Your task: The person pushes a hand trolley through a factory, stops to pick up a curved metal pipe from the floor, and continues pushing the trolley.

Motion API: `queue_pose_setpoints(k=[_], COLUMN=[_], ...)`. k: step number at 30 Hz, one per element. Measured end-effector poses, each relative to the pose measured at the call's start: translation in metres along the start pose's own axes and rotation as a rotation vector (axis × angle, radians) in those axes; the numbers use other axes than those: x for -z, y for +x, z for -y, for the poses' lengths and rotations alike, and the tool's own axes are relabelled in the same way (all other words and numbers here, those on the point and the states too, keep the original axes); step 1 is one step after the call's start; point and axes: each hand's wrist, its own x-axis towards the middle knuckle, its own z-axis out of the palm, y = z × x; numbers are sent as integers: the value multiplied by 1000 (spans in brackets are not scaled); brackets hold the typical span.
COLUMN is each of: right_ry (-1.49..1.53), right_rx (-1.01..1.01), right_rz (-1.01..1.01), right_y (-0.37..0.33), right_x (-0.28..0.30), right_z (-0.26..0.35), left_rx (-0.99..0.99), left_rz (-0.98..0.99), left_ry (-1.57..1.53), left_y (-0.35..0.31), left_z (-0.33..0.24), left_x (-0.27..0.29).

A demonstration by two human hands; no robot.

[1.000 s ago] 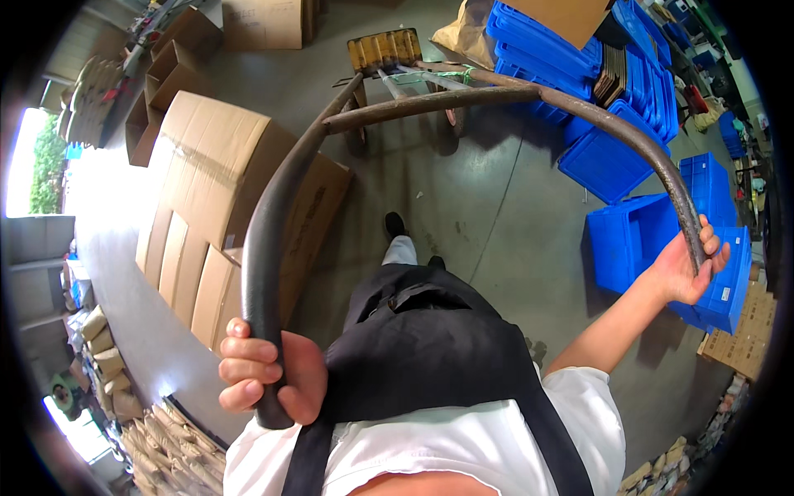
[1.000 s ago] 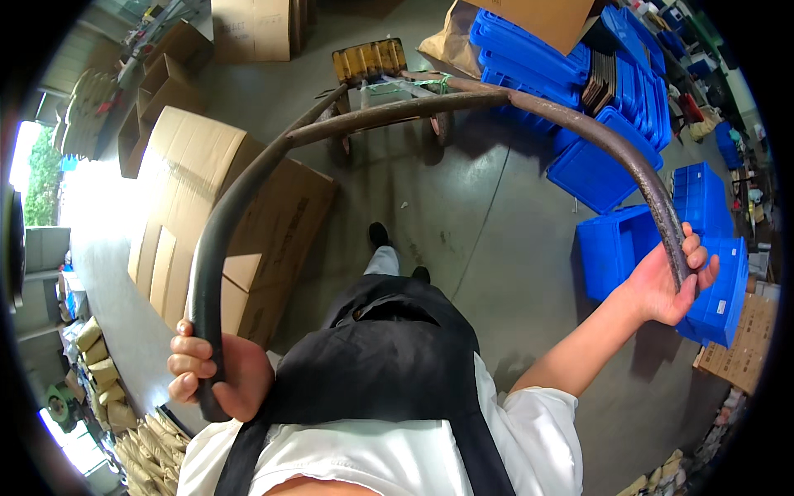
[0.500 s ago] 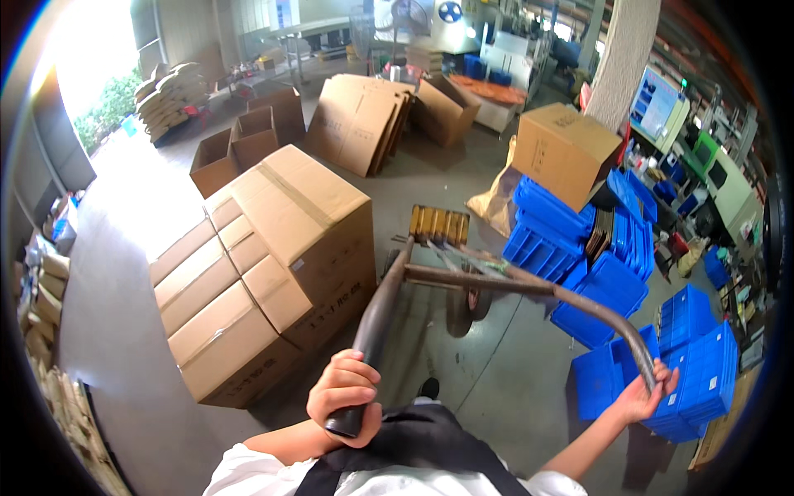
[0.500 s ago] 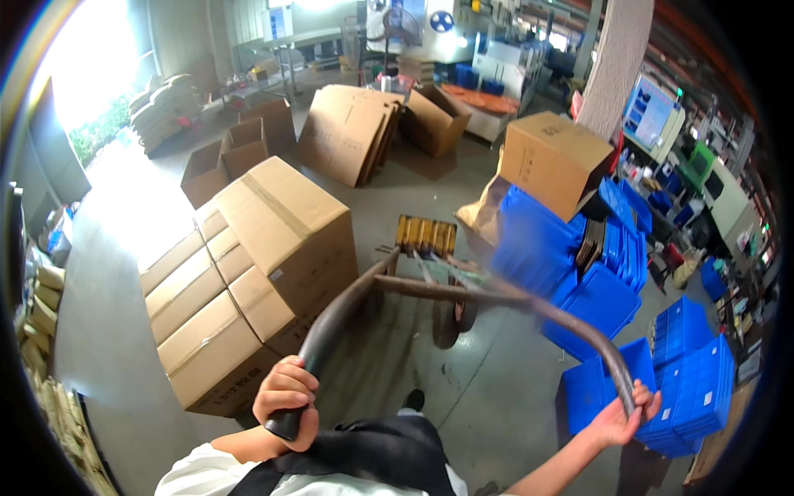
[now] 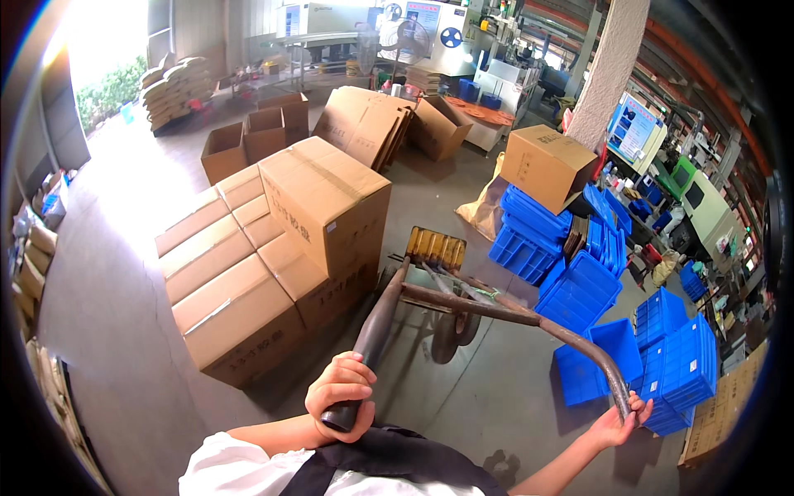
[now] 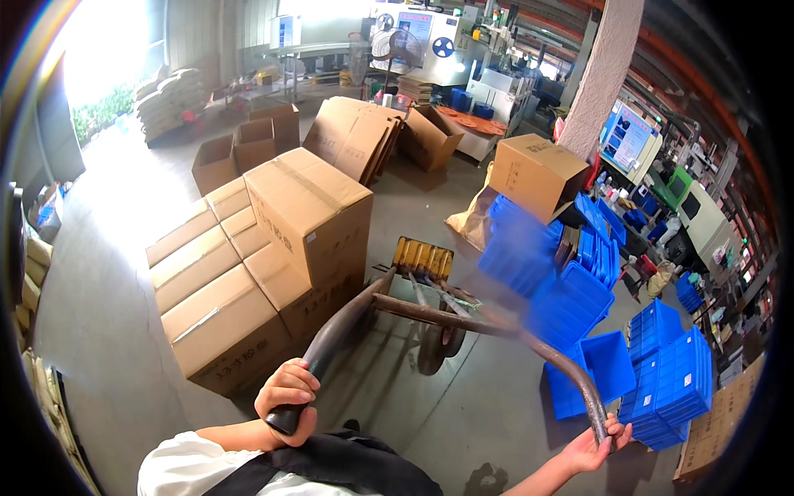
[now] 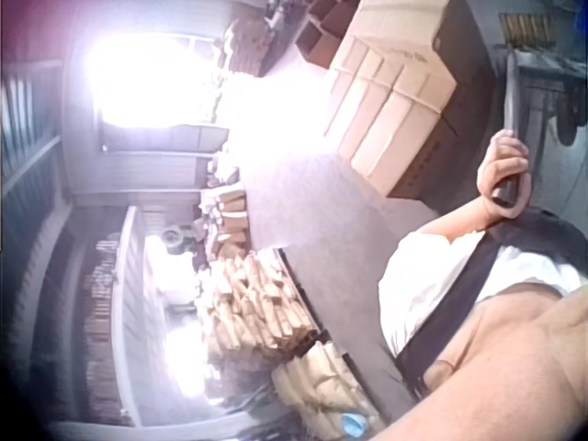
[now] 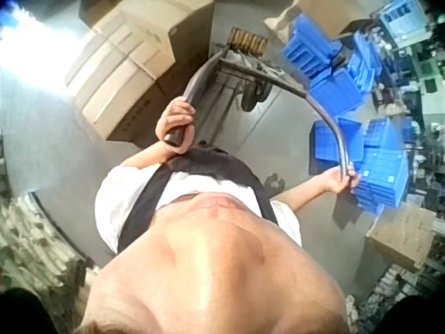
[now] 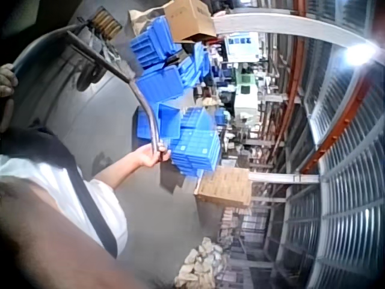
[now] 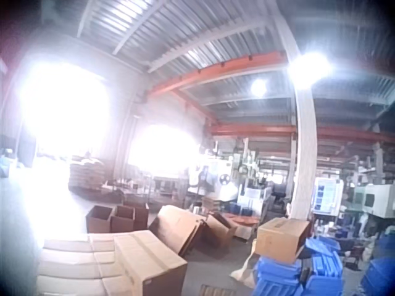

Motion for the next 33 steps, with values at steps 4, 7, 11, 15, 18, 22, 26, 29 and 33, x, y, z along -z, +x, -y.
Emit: queue_pose_setpoints(k=[4,7,11,15,18,22,26,29,33], right_ry=[3,-11,-18,-16,-43,-29,-48,-75,-144], right_rx=[27,20,-10,-15,-2,46,74,89,109], right_rz=[31,33,27,-20,-62,-74,-165,-83,-180], right_y=[-17,-39,-69,-97,-117,-152,-207,-254,-316], right_x=[29,45,68,83,81,84,82,81,67], right_z=[58,106,165,225,272,337,402,465,536], left_rx=[-27,-40,-9,7,3,-10,-7,-1,7], left_rz=[-33,-47,9,118,131,155,236,276,238], left_ry=[-32,-29,8,45,25,-25,-63,-136,-212], left_y=[-34,-67,-100,-113,-121,-132,-139,-142,-149], left_z=[-52,-95,-157,-211,-242,-277,-308,-325,-347], left_x=[12,22,43,77,102,145,209,259,324])
